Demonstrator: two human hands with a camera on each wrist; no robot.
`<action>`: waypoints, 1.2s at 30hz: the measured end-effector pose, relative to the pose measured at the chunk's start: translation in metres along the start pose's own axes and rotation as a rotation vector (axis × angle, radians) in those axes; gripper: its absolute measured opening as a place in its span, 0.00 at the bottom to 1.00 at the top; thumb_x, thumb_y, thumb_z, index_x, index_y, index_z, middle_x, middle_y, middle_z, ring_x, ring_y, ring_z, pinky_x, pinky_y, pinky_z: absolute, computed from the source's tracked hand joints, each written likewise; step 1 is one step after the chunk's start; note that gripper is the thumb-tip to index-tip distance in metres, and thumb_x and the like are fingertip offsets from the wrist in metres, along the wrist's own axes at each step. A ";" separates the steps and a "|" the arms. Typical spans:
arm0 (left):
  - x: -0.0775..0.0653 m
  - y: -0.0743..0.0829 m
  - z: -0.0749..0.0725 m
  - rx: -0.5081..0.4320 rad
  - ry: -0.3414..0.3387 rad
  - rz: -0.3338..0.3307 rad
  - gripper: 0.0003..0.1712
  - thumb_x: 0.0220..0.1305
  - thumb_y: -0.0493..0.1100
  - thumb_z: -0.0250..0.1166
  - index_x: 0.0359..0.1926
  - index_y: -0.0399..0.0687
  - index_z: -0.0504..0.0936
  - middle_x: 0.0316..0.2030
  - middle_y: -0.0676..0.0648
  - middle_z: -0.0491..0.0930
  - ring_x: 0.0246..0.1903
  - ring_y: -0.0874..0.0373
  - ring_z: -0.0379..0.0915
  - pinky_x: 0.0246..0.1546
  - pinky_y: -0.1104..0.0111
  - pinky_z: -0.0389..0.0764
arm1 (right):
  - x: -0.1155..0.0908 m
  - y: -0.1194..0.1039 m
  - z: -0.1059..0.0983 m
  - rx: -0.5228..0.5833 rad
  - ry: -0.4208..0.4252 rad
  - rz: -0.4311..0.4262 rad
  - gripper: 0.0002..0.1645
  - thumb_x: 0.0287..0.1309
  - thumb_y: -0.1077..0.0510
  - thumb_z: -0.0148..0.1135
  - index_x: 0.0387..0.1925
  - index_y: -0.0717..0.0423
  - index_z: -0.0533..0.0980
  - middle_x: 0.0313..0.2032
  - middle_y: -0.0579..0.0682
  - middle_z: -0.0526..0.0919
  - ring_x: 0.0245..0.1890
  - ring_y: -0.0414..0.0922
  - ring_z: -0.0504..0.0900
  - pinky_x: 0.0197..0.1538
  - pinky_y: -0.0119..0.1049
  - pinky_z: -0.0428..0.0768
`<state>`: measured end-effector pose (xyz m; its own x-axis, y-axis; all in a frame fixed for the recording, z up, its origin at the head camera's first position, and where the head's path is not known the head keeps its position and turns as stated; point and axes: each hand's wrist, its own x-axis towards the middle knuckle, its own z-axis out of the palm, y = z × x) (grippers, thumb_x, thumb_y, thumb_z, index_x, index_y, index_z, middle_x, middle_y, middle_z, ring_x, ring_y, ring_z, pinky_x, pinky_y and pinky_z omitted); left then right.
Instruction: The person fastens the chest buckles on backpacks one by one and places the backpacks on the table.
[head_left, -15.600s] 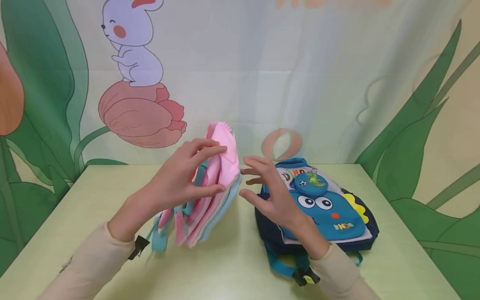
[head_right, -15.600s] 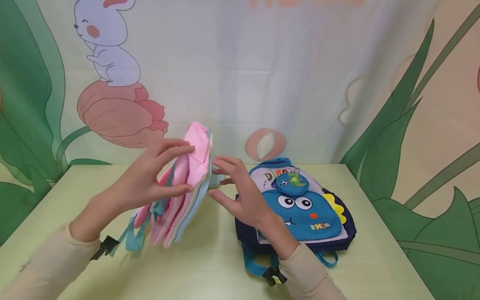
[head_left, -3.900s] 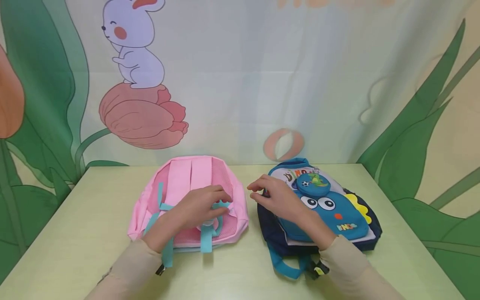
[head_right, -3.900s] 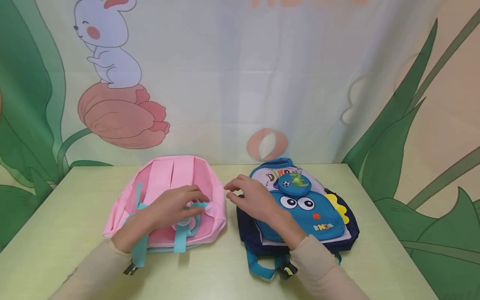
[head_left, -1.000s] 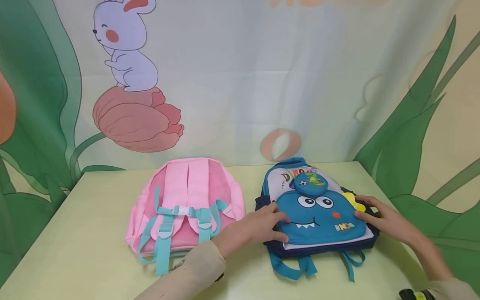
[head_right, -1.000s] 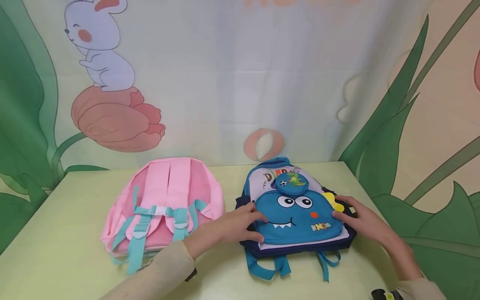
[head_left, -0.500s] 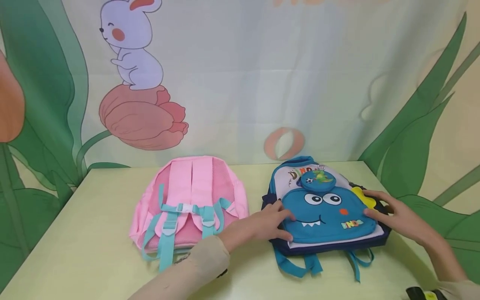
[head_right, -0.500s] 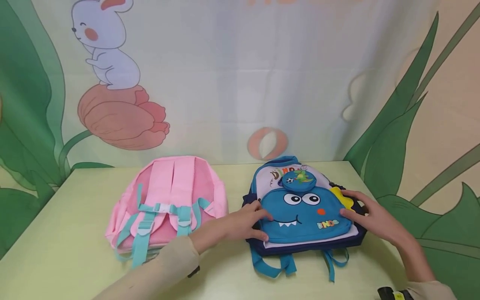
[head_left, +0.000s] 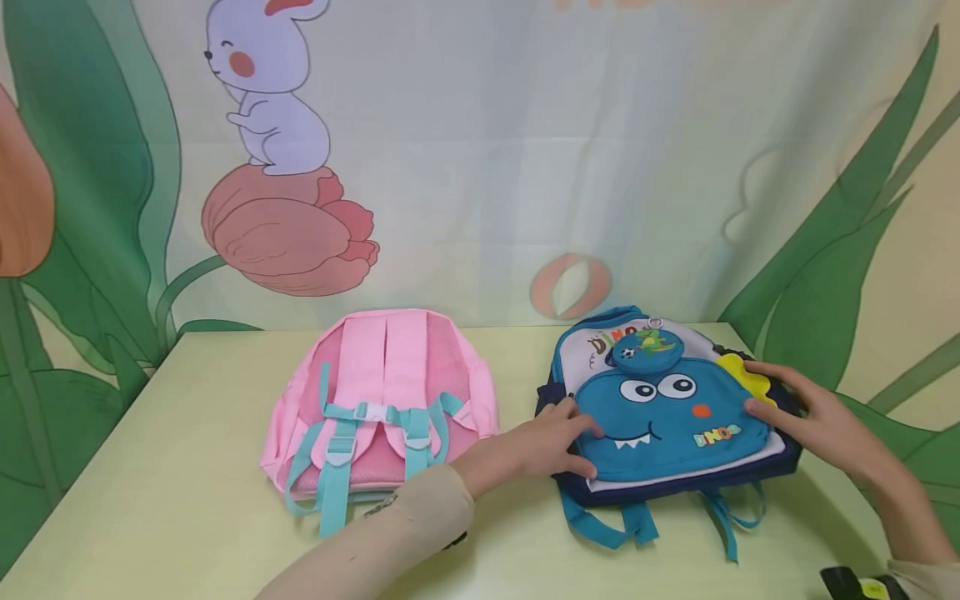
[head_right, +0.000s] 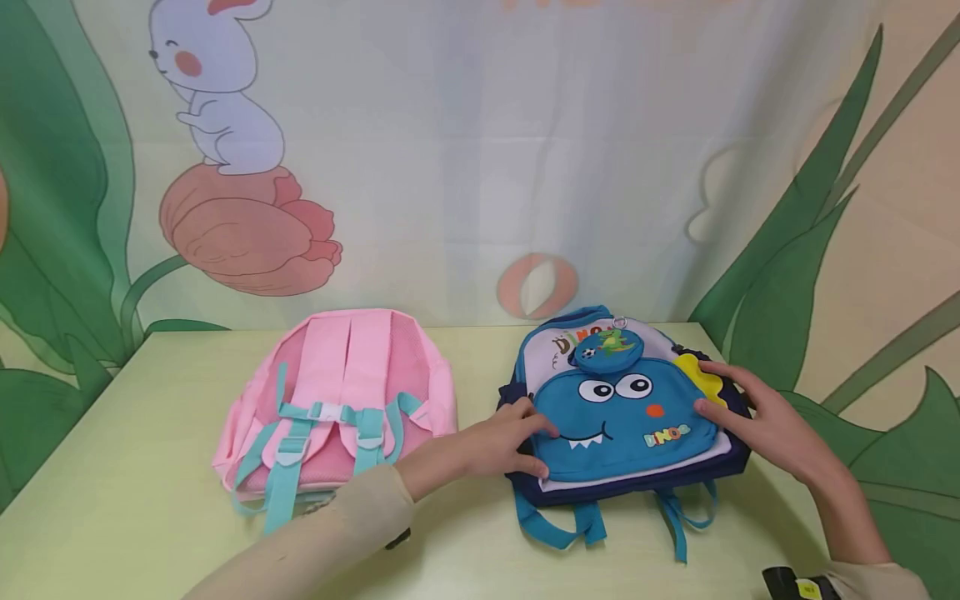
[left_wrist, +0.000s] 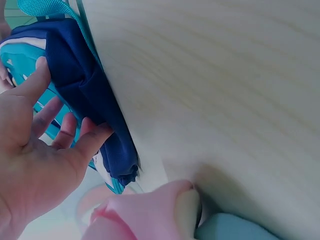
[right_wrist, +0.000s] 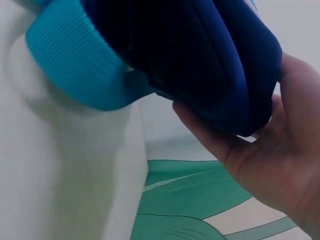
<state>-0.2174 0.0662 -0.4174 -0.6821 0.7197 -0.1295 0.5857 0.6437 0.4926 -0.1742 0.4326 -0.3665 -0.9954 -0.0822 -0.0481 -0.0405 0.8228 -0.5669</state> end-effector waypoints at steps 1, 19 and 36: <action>0.001 0.000 0.000 -0.002 0.002 0.000 0.33 0.60 0.62 0.67 0.65 0.63 0.73 0.52 0.52 0.67 0.52 0.61 0.62 0.48 0.73 0.76 | -0.001 -0.002 -0.001 -0.002 0.005 0.003 0.43 0.71 0.39 0.52 0.77 0.49 0.51 0.65 0.69 0.64 0.50 0.55 0.74 0.40 0.35 0.76; 0.016 0.004 0.007 -0.075 0.029 0.004 0.31 0.58 0.59 0.70 0.62 0.63 0.77 0.53 0.50 0.68 0.54 0.58 0.62 0.50 0.72 0.75 | -0.015 -0.019 -0.015 0.002 0.092 -0.019 0.44 0.70 0.41 0.54 0.78 0.48 0.49 0.59 0.70 0.67 0.37 0.44 0.81 0.34 0.28 0.78; 0.015 0.003 0.000 -0.065 0.035 0.000 0.31 0.59 0.57 0.72 0.63 0.60 0.77 0.55 0.51 0.71 0.56 0.60 0.69 0.52 0.71 0.79 | -0.018 -0.066 -0.028 -0.005 0.136 -0.137 0.43 0.69 0.47 0.59 0.78 0.44 0.51 0.62 0.67 0.66 0.43 0.39 0.79 0.33 0.29 0.80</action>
<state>-0.2256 0.0787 -0.4173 -0.6977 0.7095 -0.0994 0.5567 0.6242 0.5481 -0.1563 0.3958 -0.3050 -0.9830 -0.1170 0.1413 -0.1767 0.8117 -0.5567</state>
